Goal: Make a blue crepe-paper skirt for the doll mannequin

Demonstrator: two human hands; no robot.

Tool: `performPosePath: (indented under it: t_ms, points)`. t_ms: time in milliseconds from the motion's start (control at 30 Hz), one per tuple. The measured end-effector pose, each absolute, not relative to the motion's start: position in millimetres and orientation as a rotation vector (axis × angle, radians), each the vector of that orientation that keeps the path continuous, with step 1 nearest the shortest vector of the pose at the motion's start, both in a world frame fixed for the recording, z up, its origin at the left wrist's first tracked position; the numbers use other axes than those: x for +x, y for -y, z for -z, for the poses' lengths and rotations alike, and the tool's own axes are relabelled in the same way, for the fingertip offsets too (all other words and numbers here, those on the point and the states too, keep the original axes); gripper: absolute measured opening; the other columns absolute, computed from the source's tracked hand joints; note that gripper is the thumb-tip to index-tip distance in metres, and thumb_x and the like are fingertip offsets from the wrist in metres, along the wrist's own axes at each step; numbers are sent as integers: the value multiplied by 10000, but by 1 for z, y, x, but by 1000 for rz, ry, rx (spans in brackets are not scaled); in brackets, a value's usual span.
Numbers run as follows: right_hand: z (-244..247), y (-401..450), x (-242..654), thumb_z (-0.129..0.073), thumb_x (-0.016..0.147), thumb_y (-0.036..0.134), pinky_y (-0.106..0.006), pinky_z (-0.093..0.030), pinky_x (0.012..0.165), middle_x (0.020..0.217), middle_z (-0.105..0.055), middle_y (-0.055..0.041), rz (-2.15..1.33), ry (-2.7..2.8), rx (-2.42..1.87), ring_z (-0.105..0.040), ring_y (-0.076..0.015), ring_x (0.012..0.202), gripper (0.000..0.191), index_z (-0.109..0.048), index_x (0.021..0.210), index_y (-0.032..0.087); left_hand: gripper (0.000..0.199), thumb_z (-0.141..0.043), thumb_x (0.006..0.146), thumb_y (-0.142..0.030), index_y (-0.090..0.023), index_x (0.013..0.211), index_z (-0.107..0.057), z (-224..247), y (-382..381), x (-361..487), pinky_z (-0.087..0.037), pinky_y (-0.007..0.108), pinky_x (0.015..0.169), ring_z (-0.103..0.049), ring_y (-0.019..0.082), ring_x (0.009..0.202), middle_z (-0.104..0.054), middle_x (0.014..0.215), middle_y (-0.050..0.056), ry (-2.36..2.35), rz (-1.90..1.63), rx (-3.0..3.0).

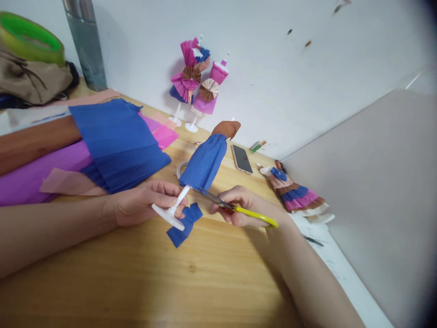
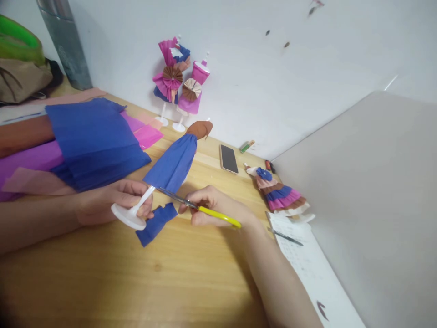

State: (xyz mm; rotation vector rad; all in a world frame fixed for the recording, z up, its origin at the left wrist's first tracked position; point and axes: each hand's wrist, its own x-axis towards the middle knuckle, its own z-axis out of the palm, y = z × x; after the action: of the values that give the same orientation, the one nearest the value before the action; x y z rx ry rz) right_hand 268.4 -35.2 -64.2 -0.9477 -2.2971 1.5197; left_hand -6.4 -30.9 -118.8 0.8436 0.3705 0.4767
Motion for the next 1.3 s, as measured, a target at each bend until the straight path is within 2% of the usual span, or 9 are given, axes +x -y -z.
performPosePath:
  t_ms: [233, 733, 867, 1000, 1167, 1300]
  points:
    - [66, 35, 268, -636, 721, 704, -195, -327, 483, 622, -487, 19, -1517, 2288, -962, -403, -71, 526, 709, -705, 961, 40, 207, -769, 709, -303, -118, 787, -720, 119, 31, -7, -455, 197, 665, -606, 136, 708, -661, 707, 46, -364, -478, 835]
    - [69, 34, 270, -739, 673, 614, -182, -315, 461, 558, -488, 41, -1496, 2258, -1048, -383, -63, 490, 601, -714, 901, 58, 242, -768, 710, -333, -108, 780, -713, 120, 31, -7, -462, 178, 717, -611, 115, 717, -662, 713, 34, -366, -482, 872]
    - [69, 34, 269, -766, 648, 592, -190, -310, 463, 533, -484, 45, -1504, 2253, -1156, -367, -64, 485, 585, -718, 888, 61, 247, -783, 697, -336, -113, 779, -715, 119, 31, -6, -456, 172, 676, -613, 121, 719, -662, 704, 37, -375, -471, 861]
    - [67, 33, 269, -758, 639, 620, -198, -307, 469, 541, -479, 41, -1527, 2309, -1131, -375, -68, 497, 620, -726, 888, 53, 255, -792, 686, -341, -114, 772, -713, 118, 32, -6, -452, 169, 644, -601, 115, 696, -662, 720, 38, -388, -482, 865]
    - [63, 33, 269, -701, 626, 712, -197, -314, 466, 536, -459, 45, -1642, 2452, -1008, -354, -59, 480, 754, -721, 940, 27, 275, -807, 657, -354, -122, 777, -720, 119, 32, -7, -446, 174, 643, -599, 113, 688, -668, 724, 36, -417, -486, 875]
    - [59, 37, 268, -669, 612, 759, -192, -295, 438, 526, -465, 37, -1676, 2460, -965, -343, -55, 466, 808, -711, 915, 11, 323, -836, 598, -387, -115, 731, -724, 119, 32, -6, -412, 169, 592, -581, 103, 641, -683, 723, 51, -475, -496, 904]
